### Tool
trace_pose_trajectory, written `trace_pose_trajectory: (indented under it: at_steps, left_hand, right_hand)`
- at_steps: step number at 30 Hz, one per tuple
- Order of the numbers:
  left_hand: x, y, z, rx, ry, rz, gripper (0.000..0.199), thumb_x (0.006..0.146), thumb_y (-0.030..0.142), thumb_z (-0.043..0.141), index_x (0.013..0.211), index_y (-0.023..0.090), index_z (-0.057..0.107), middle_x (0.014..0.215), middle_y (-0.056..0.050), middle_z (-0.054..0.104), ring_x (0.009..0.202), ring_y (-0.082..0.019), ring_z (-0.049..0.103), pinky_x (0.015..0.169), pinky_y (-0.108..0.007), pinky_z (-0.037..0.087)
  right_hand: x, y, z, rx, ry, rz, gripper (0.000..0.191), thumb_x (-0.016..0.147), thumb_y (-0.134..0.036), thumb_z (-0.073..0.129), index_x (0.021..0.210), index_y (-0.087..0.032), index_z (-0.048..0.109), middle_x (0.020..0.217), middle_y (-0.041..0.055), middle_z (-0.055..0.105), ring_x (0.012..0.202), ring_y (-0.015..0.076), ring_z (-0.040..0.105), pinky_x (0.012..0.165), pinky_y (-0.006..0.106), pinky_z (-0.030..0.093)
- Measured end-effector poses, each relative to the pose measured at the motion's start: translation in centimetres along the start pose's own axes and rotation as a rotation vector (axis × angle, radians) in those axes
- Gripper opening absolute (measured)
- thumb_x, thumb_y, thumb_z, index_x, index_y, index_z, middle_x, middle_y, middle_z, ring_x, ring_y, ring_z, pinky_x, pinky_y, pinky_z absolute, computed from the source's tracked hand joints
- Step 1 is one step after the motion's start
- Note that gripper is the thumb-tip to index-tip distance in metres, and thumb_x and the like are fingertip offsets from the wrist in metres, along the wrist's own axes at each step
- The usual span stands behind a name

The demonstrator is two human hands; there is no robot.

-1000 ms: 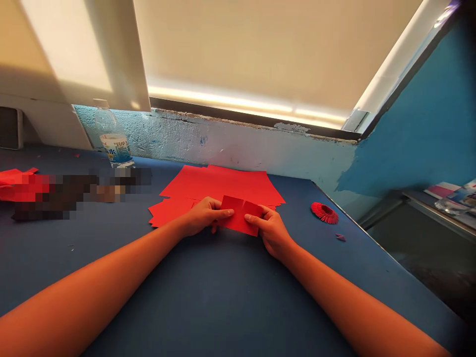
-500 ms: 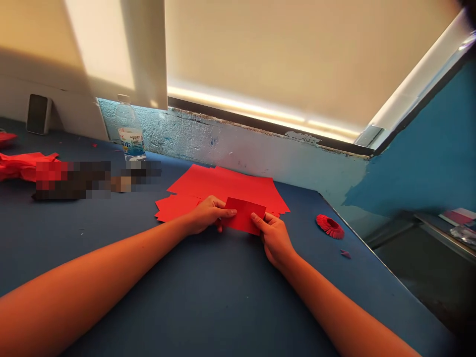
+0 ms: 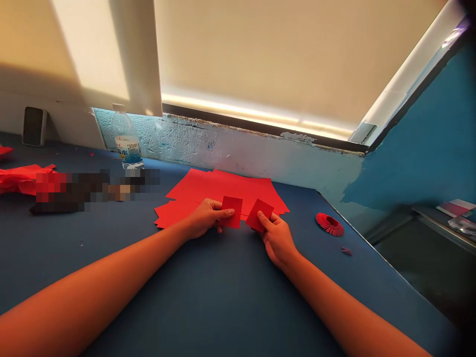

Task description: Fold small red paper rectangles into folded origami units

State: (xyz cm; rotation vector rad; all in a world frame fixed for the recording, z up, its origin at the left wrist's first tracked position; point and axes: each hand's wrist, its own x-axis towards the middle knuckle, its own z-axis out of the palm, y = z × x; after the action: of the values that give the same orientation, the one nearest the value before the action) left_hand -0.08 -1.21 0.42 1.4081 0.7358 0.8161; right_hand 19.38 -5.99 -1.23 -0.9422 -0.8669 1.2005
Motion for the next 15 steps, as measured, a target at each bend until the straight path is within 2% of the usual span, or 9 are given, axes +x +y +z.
trace_pose_trajectory:
  at_steps: [2, 4, 6, 8, 11, 13, 15]
  left_hand:
    - [-0.1, 0.4, 0.4, 0.054, -0.036, 0.043, 0.033, 0.069, 0.043, 0.068, 0.072, 0.01, 0.064, 0.065, -0.003, 0.056, 0.053, -0.01, 0.048, 0.043, -0.021, 0.038]
    - [-0.2, 0.7, 1.1, 0.102, -0.042, 0.117, 0.031, 0.07, 0.042, 0.068, 0.078, 0.012, 0.067, 0.076, -0.005, 0.061, 0.06, -0.011, 0.052, 0.048, -0.022, 0.041]
    - [-0.3, 0.9, 1.9, 0.125, -0.022, 0.189, 0.028, 0.071, 0.039, 0.067, 0.085, 0.014, 0.069, 0.094, -0.007, 0.063, 0.077, -0.016, 0.057, 0.061, -0.024, 0.046]
    - [-0.4, 0.8, 2.6, 0.126, -0.037, 0.218, 0.026, 0.072, 0.037, 0.067, 0.088, 0.016, 0.069, 0.102, -0.008, 0.062, 0.09, -0.019, 0.058, 0.073, -0.028, 0.048]
    - [-0.4, 0.3, 3.4, 0.082, -0.1, 0.184, 0.022, 0.071, 0.033, 0.069, 0.082, 0.014, 0.066, 0.089, -0.007, 0.065, 0.085, -0.019, 0.06, 0.076, -0.03, 0.048]
    - [-0.4, 0.0, 3.5, 0.036, -0.072, 0.171, 0.022, 0.068, 0.031, 0.072, 0.076, 0.014, 0.061, 0.079, -0.004, 0.064, 0.076, -0.016, 0.061, 0.071, -0.028, 0.048]
    - [-0.4, -0.1, 3.4, -0.017, -0.033, 0.169, 0.027, 0.065, 0.03, 0.074, 0.079, 0.015, 0.056, 0.078, -0.002, 0.064, 0.074, -0.015, 0.061, 0.069, -0.027, 0.049]
  right_hand:
    - [0.0, 0.1, 0.0, -0.021, 0.0, -0.019, 0.028, 0.071, -0.034, 0.071, 0.095, -0.02, 0.067, 0.099, 0.0051, 0.07, 0.091, 0.0195, 0.064, 0.084, 0.034, 0.049]
    - [-0.1, 0.2, 0.1, -0.052, -0.028, -0.044, 0.028, 0.07, -0.034, 0.071, 0.093, -0.018, 0.068, 0.095, 0.0056, 0.071, 0.088, 0.0203, 0.064, 0.083, 0.035, 0.049]
    - [-0.3, 0.1, 0.2, -0.091, -0.074, -0.069, 0.028, 0.071, -0.035, 0.07, 0.092, -0.018, 0.069, 0.091, 0.0056, 0.071, 0.084, 0.0203, 0.064, 0.08, 0.035, 0.049]
    - [-0.6, -0.1, 0.3, -0.135, -0.116, -0.087, 0.026, 0.071, -0.034, 0.07, 0.092, -0.018, 0.07, 0.087, 0.0047, 0.071, 0.079, 0.0196, 0.063, 0.076, 0.034, 0.049]
    - [-1.0, -0.5, 0.5, -0.197, -0.187, -0.089, 0.025, 0.072, -0.034, 0.068, 0.093, -0.02, 0.071, 0.083, 0.0032, 0.071, 0.077, 0.0189, 0.062, 0.073, 0.032, 0.048]
    - [-1.1, -0.6, 0.6, -0.236, -0.224, -0.086, 0.025, 0.072, -0.036, 0.068, 0.093, -0.021, 0.072, 0.082, 0.0029, 0.071, 0.078, 0.0194, 0.062, 0.073, 0.031, 0.047]
    - [-1.2, -0.7, 0.7, -0.26, -0.225, -0.089, 0.027, 0.072, -0.039, 0.068, 0.091, -0.021, 0.072, 0.081, 0.0031, 0.07, 0.079, 0.0202, 0.061, 0.073, 0.031, 0.047]
